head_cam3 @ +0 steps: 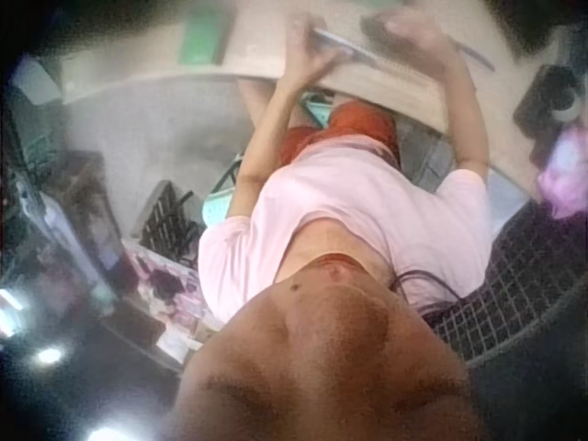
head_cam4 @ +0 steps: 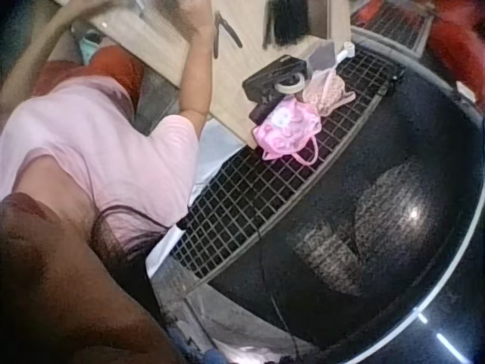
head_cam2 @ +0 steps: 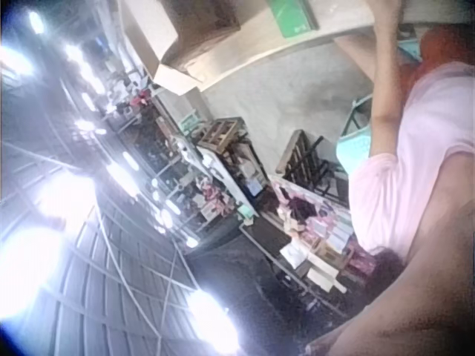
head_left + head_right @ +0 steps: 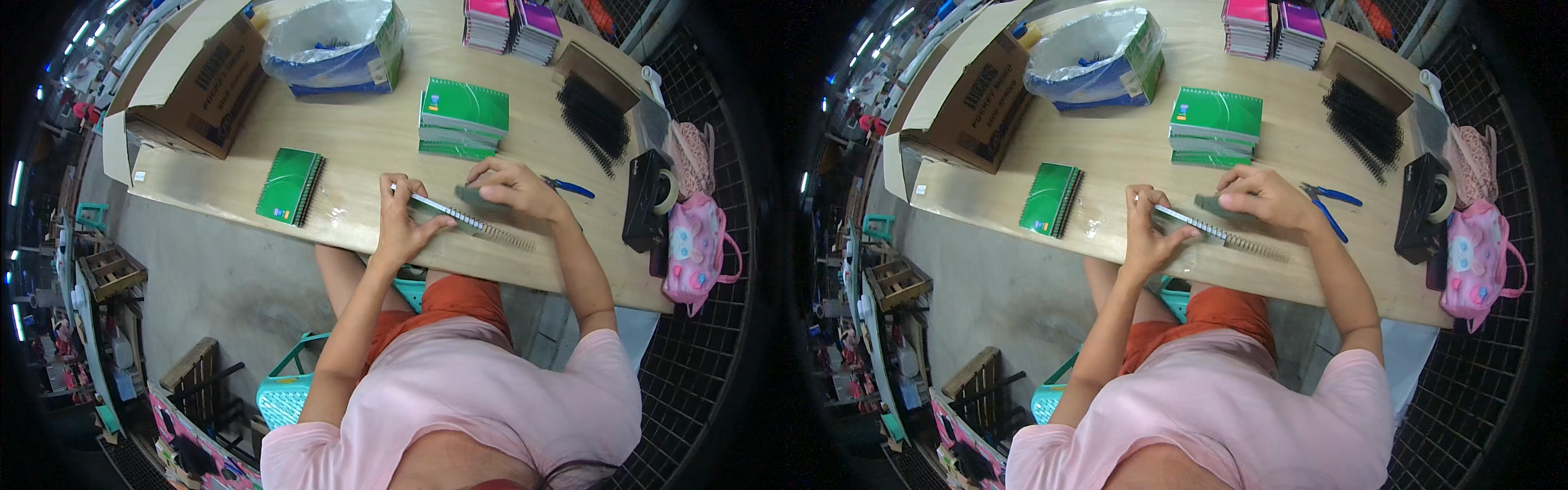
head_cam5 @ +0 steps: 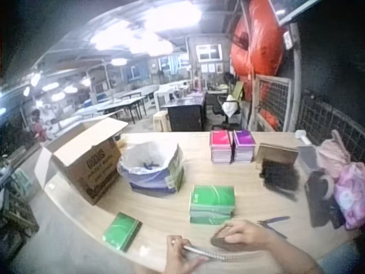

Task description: The person threads a plastic spiral coil through the punched holes of a notebook, snips the excess coil with pliers, and then places the finished notebook on a stack before picking up the next one.

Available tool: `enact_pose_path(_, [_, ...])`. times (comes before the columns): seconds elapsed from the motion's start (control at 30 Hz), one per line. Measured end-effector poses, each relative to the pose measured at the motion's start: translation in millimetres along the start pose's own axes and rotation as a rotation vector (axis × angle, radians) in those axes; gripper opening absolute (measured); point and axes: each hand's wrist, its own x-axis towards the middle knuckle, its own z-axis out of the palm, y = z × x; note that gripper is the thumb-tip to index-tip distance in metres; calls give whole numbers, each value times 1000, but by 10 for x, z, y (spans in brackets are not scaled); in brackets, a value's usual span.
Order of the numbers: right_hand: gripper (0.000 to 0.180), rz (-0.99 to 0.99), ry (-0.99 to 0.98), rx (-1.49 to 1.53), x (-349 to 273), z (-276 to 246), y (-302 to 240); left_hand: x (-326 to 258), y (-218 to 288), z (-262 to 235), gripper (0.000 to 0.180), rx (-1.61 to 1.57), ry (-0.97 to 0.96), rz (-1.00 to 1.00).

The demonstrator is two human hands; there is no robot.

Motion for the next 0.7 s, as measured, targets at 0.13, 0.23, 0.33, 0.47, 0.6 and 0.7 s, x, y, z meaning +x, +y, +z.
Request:
enact_pose_path(0.13, [44, -179, -46, 186, 5, 73, 34, 15, -8, 15, 67, -10, 10, -3])
enact_pose_path(0.23, [45, 47, 137, -106, 33, 91, -44, 20, -29, 21, 69, -21, 20, -4])
enact_pose_path(0.33, [36, -98, 81, 110, 93, 139, 73, -6, -26, 22, 69, -20, 25, 12])
enact_pose_path(0.47, [43, -12, 93, 83, 145, 142, -17, 1, -42, -6, 70, -45, -1, 3])
enact_pose_path(0.6, [43, -64, 25, 164, 210, 167, -125, 9, -52, 6, 72, -82, -1, 3])
enact_pose_path(0.7, [45, 116, 91, -185, 247, 194, -52, -3, -52, 5, 71, -94, -10, -6])
